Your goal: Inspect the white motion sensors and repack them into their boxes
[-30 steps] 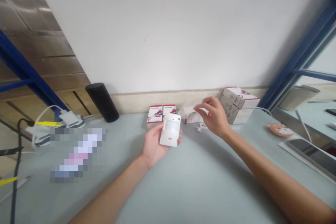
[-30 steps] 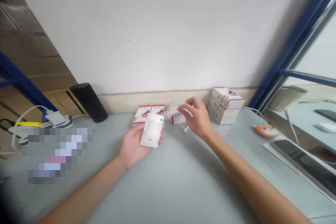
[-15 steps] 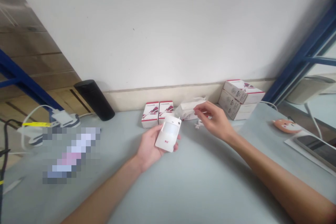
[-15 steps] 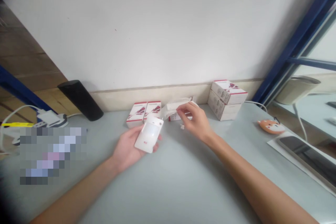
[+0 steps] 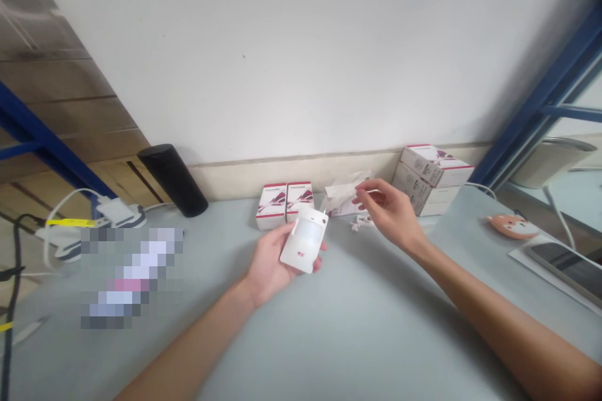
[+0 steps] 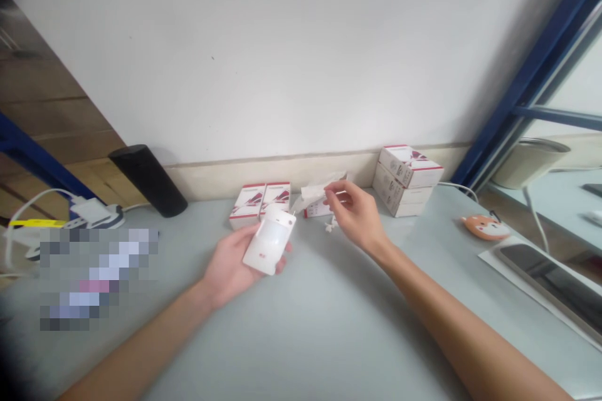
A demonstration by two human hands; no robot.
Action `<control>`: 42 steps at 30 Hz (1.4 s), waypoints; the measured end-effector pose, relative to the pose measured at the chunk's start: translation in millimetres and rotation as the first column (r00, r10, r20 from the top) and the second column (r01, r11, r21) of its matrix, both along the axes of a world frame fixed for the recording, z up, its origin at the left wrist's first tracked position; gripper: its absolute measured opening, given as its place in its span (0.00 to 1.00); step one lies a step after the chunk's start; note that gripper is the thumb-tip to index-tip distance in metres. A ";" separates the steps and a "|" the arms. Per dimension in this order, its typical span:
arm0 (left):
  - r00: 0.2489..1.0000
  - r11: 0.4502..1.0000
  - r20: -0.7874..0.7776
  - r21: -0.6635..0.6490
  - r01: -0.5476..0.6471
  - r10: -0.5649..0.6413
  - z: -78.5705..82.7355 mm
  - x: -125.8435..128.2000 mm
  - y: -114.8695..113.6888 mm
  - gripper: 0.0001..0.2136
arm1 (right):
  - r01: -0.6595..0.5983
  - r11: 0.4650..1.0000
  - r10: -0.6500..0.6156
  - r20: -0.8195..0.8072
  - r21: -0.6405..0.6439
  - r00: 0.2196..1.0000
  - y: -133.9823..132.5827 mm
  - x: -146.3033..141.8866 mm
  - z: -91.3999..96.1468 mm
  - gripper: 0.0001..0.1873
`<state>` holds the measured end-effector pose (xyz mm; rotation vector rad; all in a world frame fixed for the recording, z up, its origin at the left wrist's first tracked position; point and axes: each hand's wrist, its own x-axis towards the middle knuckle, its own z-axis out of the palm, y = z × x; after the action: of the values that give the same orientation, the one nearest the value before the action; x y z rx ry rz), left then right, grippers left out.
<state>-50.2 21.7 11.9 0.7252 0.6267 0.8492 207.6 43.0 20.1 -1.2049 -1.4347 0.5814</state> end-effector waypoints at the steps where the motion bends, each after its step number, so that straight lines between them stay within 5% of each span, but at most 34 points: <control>1: 1.000 1.000 0.003 0.002 0.001 -0.001 -0.1 -0.2 -0.4 0.19 | 0.005 1.000 -0.005 -0.003 0.001 1.000 -0.2 -0.6 0.4 0.19; 12: 0.999 1.000 0.049 -0.007 0.011 -0.011 0.2 0.3 -0.9 0.20 | -0.023 1.000 0.023 0.002 0.010 1.000 -2.4 -1.2 -3.9 0.17; 21: 0.997 0.996 0.035 0.064 -0.065 0.063 8.1 0.9 -2.3 0.20 | -0.203 0.959 0.129 0.335 0.196 0.933 -6.7 -5.8 -8.5 0.07; 42: 0.996 0.986 0.007 0.140 -0.087 0.087 16.4 4.4 -10.2 0.20 | -0.285 0.938 0.206 0.348 0.196 0.915 -8.3 -11.8 -10.7 0.07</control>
<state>-45.9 11.4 28.3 0.8296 0.6054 0.9815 195.8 34.7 9.3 -0.9570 -1.8987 0.3716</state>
